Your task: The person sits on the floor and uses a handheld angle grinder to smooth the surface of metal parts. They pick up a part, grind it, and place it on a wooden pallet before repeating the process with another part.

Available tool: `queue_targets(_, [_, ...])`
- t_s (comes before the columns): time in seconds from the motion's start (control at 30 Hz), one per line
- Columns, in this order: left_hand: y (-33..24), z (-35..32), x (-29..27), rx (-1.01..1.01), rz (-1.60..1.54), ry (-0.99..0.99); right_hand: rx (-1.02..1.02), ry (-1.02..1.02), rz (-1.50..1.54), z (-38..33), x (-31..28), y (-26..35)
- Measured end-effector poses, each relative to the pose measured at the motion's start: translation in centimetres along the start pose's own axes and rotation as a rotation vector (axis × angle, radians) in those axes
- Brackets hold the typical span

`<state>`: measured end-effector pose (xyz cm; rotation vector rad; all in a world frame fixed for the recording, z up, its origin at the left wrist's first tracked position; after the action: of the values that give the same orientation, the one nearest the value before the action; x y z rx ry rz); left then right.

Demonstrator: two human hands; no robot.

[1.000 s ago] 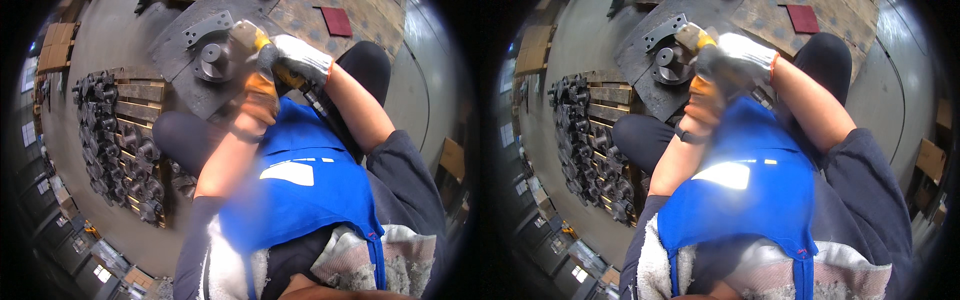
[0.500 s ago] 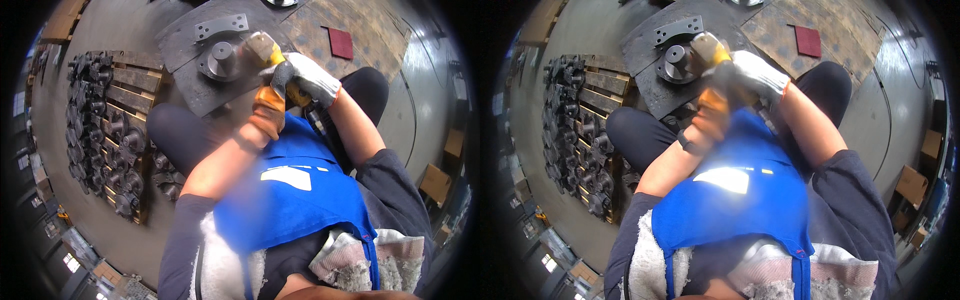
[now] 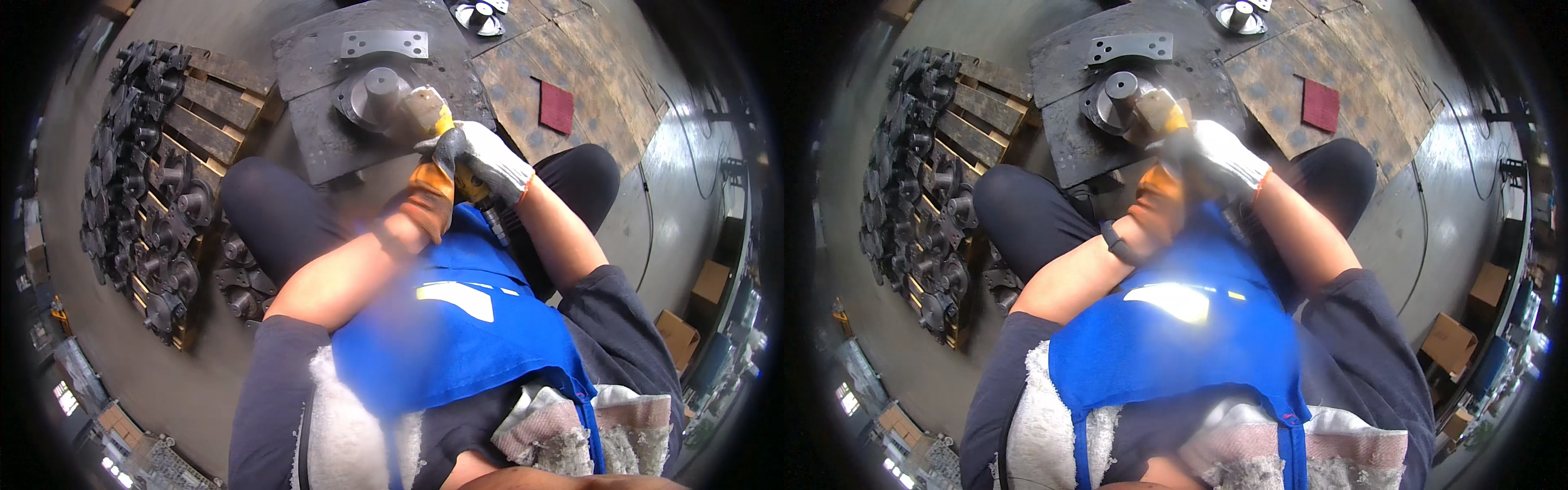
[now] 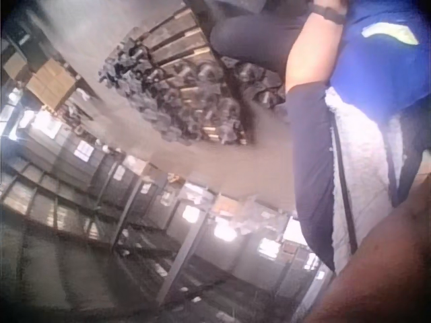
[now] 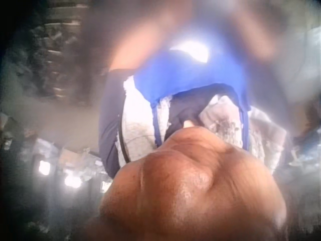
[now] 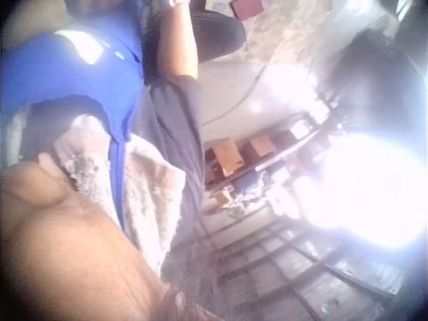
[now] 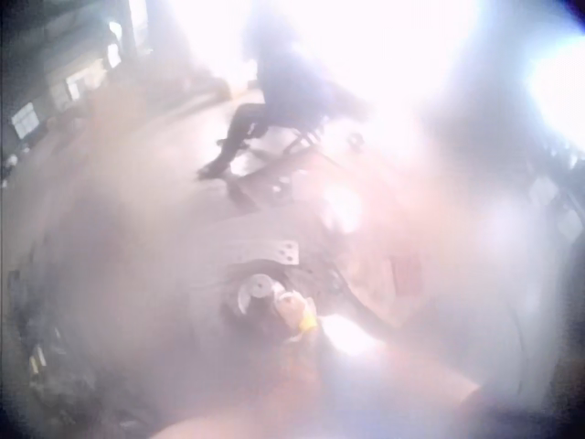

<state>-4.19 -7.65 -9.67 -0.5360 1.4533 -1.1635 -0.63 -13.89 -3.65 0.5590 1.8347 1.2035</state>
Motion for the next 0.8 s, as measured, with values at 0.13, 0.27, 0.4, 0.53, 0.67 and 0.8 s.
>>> queue_targets(0.13, [-0.8,-0.7,0.3,-0.021,0.194,0.024,0.087,0.011,0.492,-0.9,-0.2,0.7])
queue_targets(0.27, [-4.8,-0.8,-2.1,0.027,0.302,0.041,0.179,-0.012,0.252,-1.6,-1.7,5.6])
queue_targets(0.4, [-7.2,-1.2,-7.4,0.215,-0.065,-0.216,0.065,0.031,0.175,-0.6,-1.4,5.7])
queue_targets(0.53, [-4.9,0.8,-8.2,-0.070,-0.093,-0.109,0.142,-0.087,0.047,1.4,-1.8,5.6])
queue_targets(0.67, [-1.0,1.5,-6.5,-0.112,0.041,-0.096,0.026,-0.011,-0.153,2.5,-2.3,3.4])
queue_targets(0.8, [-6.1,0.8,-7.6,0.401,0.045,-0.079,0.077,-0.020,0.569,-0.8,-2.6,3.5])
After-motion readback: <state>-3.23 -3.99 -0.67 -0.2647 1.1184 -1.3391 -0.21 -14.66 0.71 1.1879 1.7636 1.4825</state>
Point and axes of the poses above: each hand's wrist, its own z-axis towards the middle knuckle, its own x-axis out of the palm, y = z × x, the point moved 6 cm from there along z, towards the middle knuckle, and after that the axes turned 12 degrees about -z, right-handed, at the moved point
